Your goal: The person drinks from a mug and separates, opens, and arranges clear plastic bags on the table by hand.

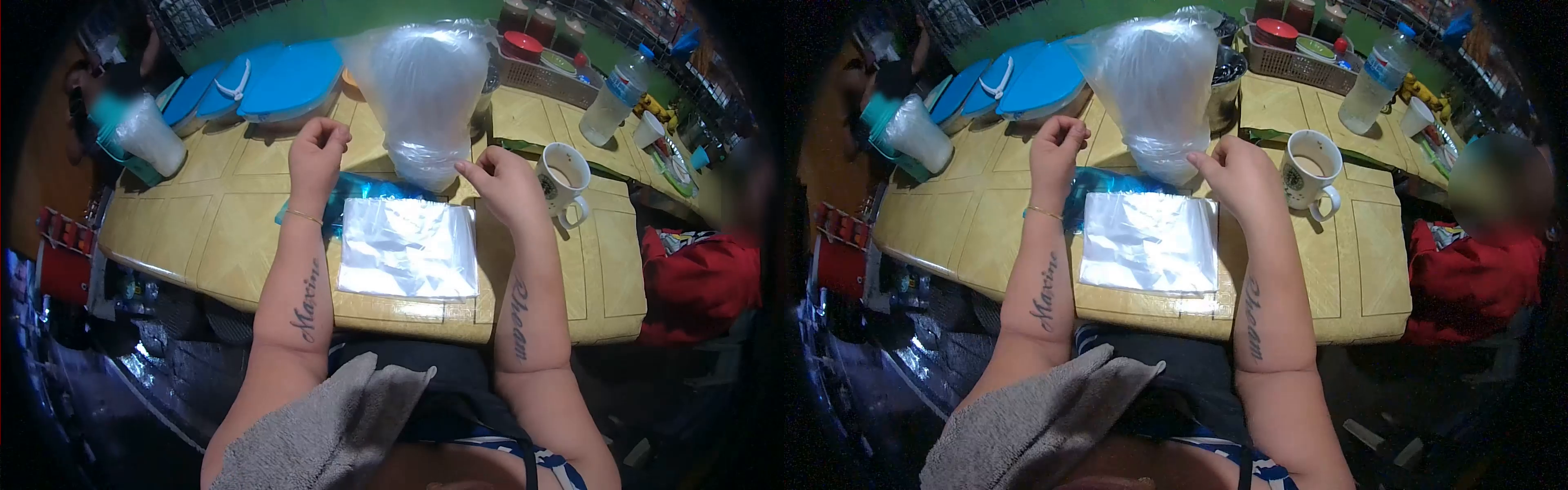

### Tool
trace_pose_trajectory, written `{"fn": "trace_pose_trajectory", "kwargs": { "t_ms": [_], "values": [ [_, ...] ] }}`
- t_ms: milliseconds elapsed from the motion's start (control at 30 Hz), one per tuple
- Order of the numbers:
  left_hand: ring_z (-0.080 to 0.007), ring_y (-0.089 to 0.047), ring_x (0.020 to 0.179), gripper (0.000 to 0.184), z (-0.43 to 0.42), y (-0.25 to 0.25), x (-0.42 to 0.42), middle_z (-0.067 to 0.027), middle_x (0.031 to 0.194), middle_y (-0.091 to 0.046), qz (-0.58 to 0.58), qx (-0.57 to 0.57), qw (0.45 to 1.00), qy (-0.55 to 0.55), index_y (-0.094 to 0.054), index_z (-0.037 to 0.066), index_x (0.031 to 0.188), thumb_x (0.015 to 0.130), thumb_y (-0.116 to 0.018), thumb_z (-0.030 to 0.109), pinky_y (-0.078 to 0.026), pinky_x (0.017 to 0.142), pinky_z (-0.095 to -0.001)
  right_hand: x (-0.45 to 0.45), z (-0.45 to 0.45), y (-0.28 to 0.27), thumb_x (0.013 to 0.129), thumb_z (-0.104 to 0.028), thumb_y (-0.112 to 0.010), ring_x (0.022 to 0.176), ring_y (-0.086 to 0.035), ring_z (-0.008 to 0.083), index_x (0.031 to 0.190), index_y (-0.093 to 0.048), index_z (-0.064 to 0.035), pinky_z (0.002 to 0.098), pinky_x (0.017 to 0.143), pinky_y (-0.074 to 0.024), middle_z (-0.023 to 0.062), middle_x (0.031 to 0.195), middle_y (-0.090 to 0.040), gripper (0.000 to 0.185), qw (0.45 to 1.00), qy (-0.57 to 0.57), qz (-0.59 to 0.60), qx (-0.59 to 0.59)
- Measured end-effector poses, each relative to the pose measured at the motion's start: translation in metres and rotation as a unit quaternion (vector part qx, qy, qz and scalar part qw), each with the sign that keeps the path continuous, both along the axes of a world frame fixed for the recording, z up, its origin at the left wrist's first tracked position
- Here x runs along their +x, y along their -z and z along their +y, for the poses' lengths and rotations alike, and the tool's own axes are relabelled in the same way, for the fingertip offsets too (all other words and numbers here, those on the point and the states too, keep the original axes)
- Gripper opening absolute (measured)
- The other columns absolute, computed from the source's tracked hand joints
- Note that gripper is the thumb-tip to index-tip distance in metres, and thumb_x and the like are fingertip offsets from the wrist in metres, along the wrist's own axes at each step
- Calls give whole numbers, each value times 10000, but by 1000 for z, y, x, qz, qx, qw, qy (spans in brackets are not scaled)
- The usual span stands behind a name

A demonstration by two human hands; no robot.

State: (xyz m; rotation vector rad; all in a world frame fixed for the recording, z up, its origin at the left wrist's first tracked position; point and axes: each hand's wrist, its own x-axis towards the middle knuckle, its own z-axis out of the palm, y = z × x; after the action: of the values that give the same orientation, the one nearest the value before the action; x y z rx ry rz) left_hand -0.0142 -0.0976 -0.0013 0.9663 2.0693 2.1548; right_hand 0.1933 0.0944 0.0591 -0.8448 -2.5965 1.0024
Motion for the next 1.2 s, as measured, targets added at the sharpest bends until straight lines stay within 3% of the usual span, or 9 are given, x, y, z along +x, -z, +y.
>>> {"fn": "trace_pose_trajectory", "kwargs": {
  "t_ms": [33, 133, 300, 367, 500, 867, 967, 1067, 1200],
  "values": [
    [-86, -577, 741, 104, -1, -5, 3, -15, 805, -643, -1, 1, 1000, 0, -636, 17, 919, 912, -642, 121, -470, 678, -229, 3, -3, -3, 772, -431, -732, 706, -631, 290, 831, -644, 22, 388, 657, -484, 175, 743, -643, 465, 1000, -13, 10, 0],
    [-86, -566, 723, 110, 1, -22, 31, -4, 778, -627, 28, -113, 990, 79, -635, 25, 873, 918, -638, 125, -468, 673, -226, 7, -8, -4, 743, -432, -752, 743, -645, 306, 825, -645, 19, 389, 671, -491, 180, 775, -651, 470, 993, -105, -52, 8],
    [-128, -590, 721, 133, 11, -37, 66, -51, 749, -625, 141, -255, 930, 225, -643, -6, 804, 788, -725, 98, -472, 671, -270, 6, -8, 22, 715, -289, -750, 822, -650, 339, 868, -667, -7, 409, 726, -495, 185, 865, -671, 331, 974, -189, -48, 114],
    [-156, -601, 750, 166, 12, -38, 71, -66, 778, -635, 159, -257, 920, 250, -643, -3, 831, 768, -746, 111, -477, 689, -283, 0, -7, 21, 745, -229, -715, 830, -648, 336, 890, -677, -25, 412, 736, -493, 175, 870, -672, 253, 974, -190, -88, 90],
    [-208, -619, 833, 259, 13, -40, 74, -94, 865, -647, 212, -253, 915, 233, -637, 2, 903, 716, -783, 105, -492, 753, -308, 0, -9, 15, 802, -143, -645, 838, -653, 325, 935, -691, -54, 396, 743, -497, 172, 875, -671, 166, 984, -171, -22, 44],
    [-184, -622, 926, 315, 15, -25, 71, -78, 975, -656, 114, -199, 932, 280, -641, 22, 1042, 743, -740, 41, -496, 830, -321, 1, -8, 26, 780, -42, -589, 832, -638, 339, 966, -661, -56, 394, 747, -503, 164, 879, -660, 200, 933, -278, 224, -54],
    [-141, -592, 850, 191, 13, -30, 74, -49, 891, -641, 108, -233, 926, 277, -641, 13, 958, 781, -708, 35, -486, 775, -292, 4, -8, 21, 800, -80, -603, 854, -606, 337, 914, -652, -63, 409, 751, -489, 146, 876, -619, 125, 934, -250, 234, 97],
    [-121, -567, 810, 130, 16, -26, 70, -37, 846, -625, 95, -235, 928, 273, -626, 1, 909, 800, -692, 26, -472, 749, -271, 3, -8, 20, 830, -93, -632, 833, -563, 284, 875, -610, -38, 377, 725, -471, 128, 864, -560, 75, 934, -232, 240, 129],
    [-108, -559, 802, 101, 18, -21, 71, -30, 818, -608, 88, -187, 948, 240, -617, -6, 899, 820, -675, 18, -462, 744, -255, -5, -6, 27, 831, -212, -674, 838, -555, 282, 867, -600, -26, 375, 723, -459, 128, 855, -560, 203, 921, -236, 288, 116]
  ]
}}
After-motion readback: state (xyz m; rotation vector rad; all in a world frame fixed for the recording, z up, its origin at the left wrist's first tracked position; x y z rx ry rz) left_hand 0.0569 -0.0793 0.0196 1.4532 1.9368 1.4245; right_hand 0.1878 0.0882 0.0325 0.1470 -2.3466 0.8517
